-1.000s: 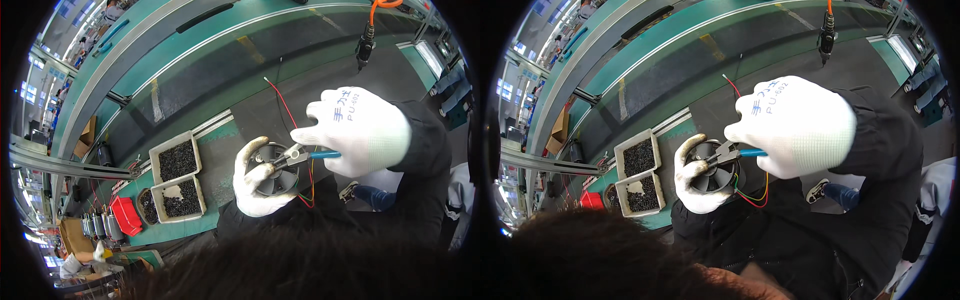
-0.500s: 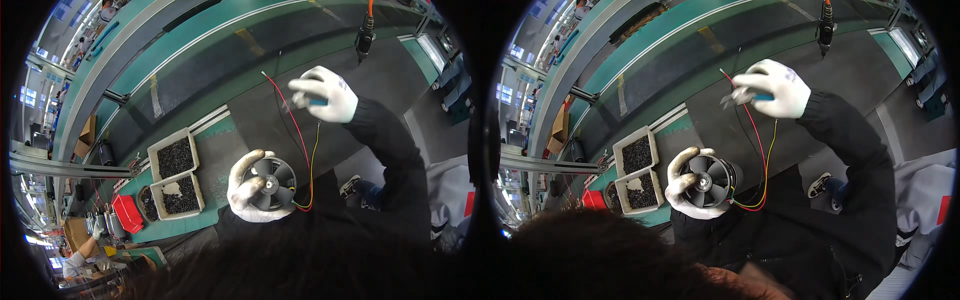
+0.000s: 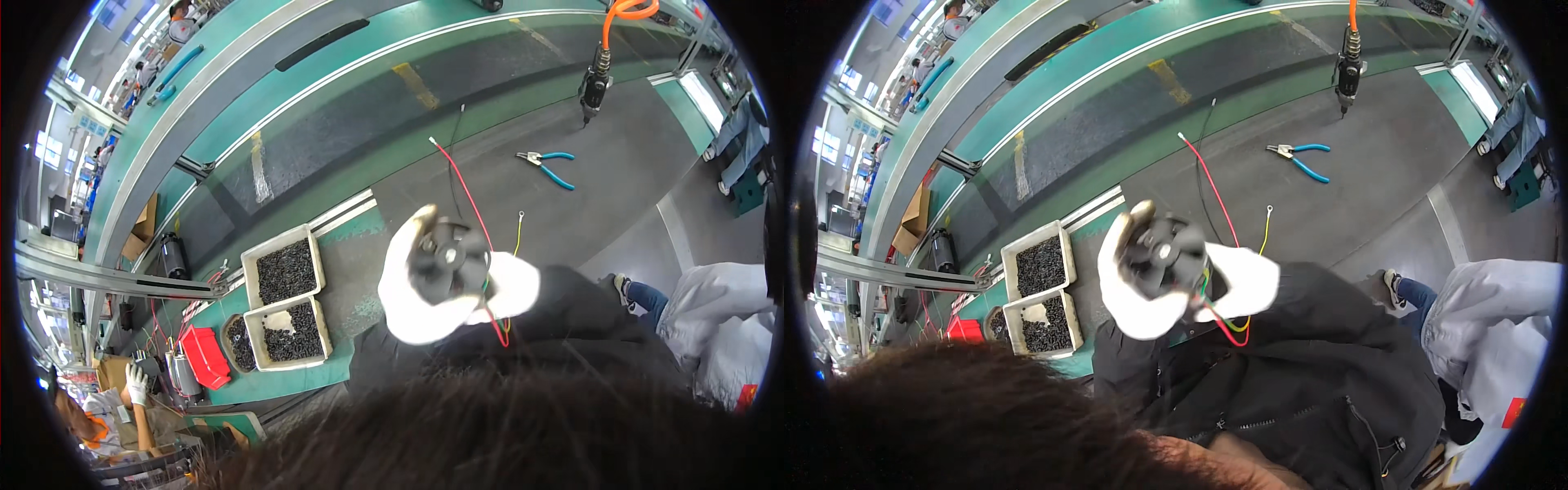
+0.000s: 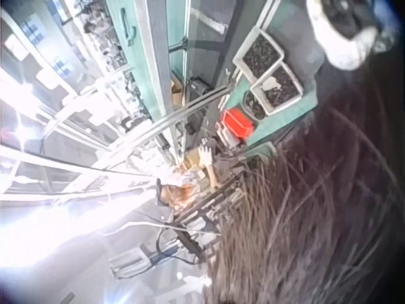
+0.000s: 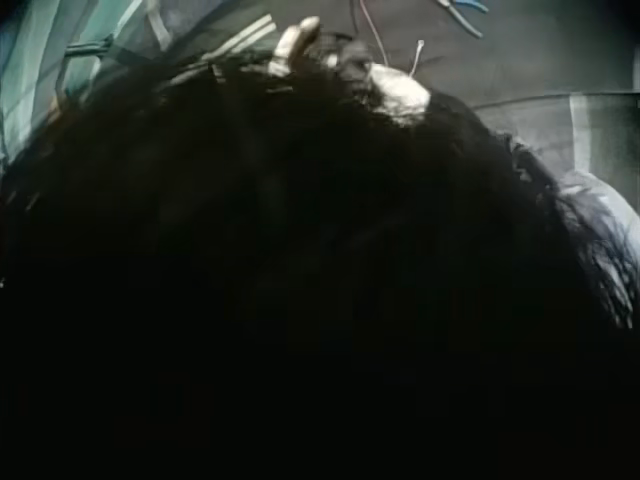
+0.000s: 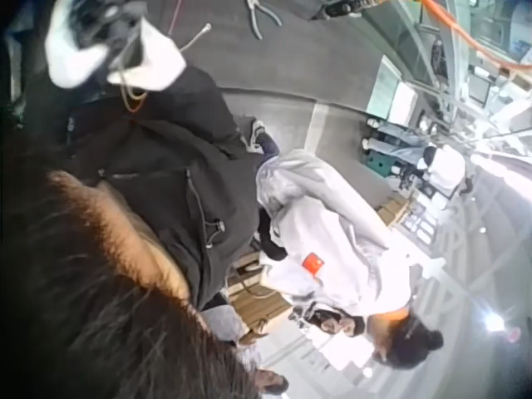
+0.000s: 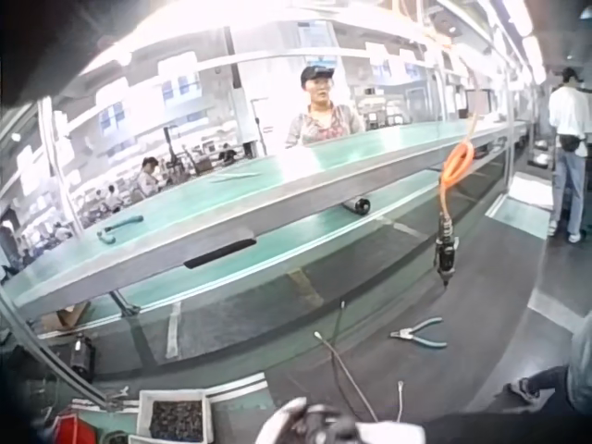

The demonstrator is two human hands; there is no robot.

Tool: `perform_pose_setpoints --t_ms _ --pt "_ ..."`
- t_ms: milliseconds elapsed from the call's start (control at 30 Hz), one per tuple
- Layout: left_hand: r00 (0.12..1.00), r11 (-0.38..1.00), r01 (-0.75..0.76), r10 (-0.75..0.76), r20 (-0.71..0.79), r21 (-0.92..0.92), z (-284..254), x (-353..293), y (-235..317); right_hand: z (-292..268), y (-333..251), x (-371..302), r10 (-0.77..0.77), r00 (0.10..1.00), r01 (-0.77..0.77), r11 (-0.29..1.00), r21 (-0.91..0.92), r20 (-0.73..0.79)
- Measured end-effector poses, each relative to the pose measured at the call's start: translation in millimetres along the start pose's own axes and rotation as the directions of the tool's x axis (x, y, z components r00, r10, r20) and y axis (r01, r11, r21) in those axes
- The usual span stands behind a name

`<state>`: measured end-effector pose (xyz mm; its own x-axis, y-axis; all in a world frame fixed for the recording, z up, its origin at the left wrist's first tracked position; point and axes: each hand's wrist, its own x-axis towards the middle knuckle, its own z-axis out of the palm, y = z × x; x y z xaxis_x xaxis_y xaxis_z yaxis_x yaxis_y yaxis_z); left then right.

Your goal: Assembling electric motors and fan components on a manual assembly line.

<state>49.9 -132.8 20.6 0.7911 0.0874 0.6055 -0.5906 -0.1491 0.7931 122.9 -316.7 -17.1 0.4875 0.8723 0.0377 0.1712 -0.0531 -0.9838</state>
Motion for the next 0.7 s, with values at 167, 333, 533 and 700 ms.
perform_pose_setpoints --t_ms 167,333,533,700 --pt "0.971 0.967 0.206 -0.184 -0.151 0.147 5 10 -20 5 35 38 0.010 0.947 0.053 0.981 0.187 -0.322" --pt "0.939 0.937 0.278 -0.219 -0.265 0.210 -30 -47 -13 -103 77 125 0.006 0.974 0.010 0.997 0.071 -0.228" --pt "0.913 0.878 0.401 -0.360 -0.191 0.260 -45 -78 -4 -160 25 267 0.235 0.745 -0.619 0.594 -0.514 -0.625" --pt "0.954 0.761 0.148 0.057 -0.293 0.632 -102 -66 63 -204 45 261 -0.069 0.750 -0.519 0.557 -0.649 -0.658"
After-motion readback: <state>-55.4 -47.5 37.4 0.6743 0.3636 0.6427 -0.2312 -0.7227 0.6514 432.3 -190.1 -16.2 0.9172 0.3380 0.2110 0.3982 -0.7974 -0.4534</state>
